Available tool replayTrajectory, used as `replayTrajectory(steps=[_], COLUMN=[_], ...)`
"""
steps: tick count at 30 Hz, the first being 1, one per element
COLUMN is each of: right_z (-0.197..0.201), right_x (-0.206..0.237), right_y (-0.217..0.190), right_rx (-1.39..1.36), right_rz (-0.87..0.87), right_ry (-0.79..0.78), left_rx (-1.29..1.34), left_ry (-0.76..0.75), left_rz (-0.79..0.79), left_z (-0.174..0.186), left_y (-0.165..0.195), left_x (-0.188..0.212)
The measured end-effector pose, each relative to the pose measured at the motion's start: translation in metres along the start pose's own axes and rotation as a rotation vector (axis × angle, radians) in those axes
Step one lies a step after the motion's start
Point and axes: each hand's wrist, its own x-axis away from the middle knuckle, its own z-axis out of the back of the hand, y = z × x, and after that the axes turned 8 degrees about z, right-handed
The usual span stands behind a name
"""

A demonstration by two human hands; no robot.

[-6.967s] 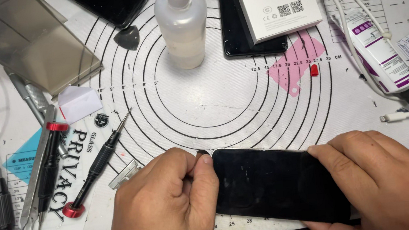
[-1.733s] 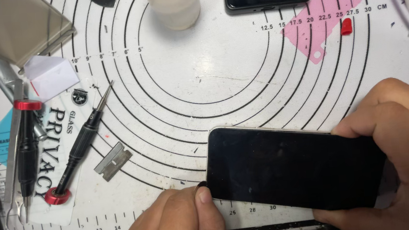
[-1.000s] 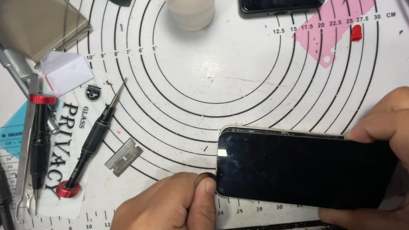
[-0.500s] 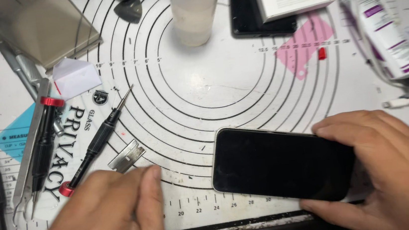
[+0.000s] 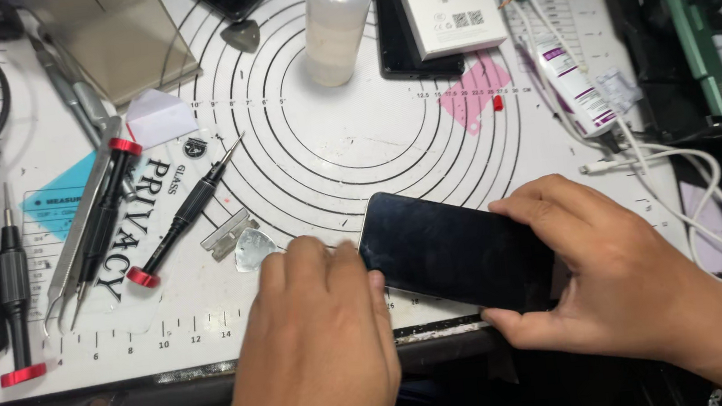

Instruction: The person uses a screen separator to lift a smartphone screen from its frame, then removes the separator and uses a metal prying tool to pry the screen away from the chassis. The person then uses a small vacuum to clean the interior and finally uses tweezers to adjust internal components.

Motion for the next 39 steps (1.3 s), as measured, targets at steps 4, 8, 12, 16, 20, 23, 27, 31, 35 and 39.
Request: replayTrajectory(steps=[4,8,12,16,20,23,27,31,35,39], right_z=[0.006,0.015,0.013,-0.008,-0.030,-0.036,-0.030,-0.013,-0.008,-0.006], right_x=[-0.002,-0.004,-0.013,-0.019,-0.017,-0.014,-0.013,-0.007,-0.004,-0.005], right_y=[-0.012,-0.023,-0.039,-0.054,-0.057,-0.054,-0.051,-0.049,-0.048,-0.048], right_rx=[-0.020,-0.001,0.082,0.154,0.165,0.155,-0.046,-0.269,-0.441,-0.502], right_rz=[0.014,0.024,0.051,0.114,0.145,0.151,0.191,0.246,0.071,0.079], right_ry=[0.073,0.202,0.425,0.545,0.551,0.510,0.420,0.327,0.273,0.219], left_rx=[0.067,0.477,1.593,2.046,2.018,1.927,1.827,1.658,1.627,1.622], left_ry=[-0.076,-0.260,-0.122,-0.068,-0.103,-0.128,-0.224,-0.237,-0.290,-0.365], left_rz=[0.059,0.398,0.085,0.037,0.026,0.104,0.260,0.267,0.227,0.192], left_z=[0.022,0.037,0.016,-0.007,-0.007,0.002,0.012,0.018,0.022,0.022], left_y=[0.017,0.026,0.041,0.058,0.062,0.058,0.050,0.047,0.045,0.039], left_x=[-0.009,-0.018,-0.023,-0.025,-0.027,-0.031,-0.039,-0.044,-0.047,-0.050])
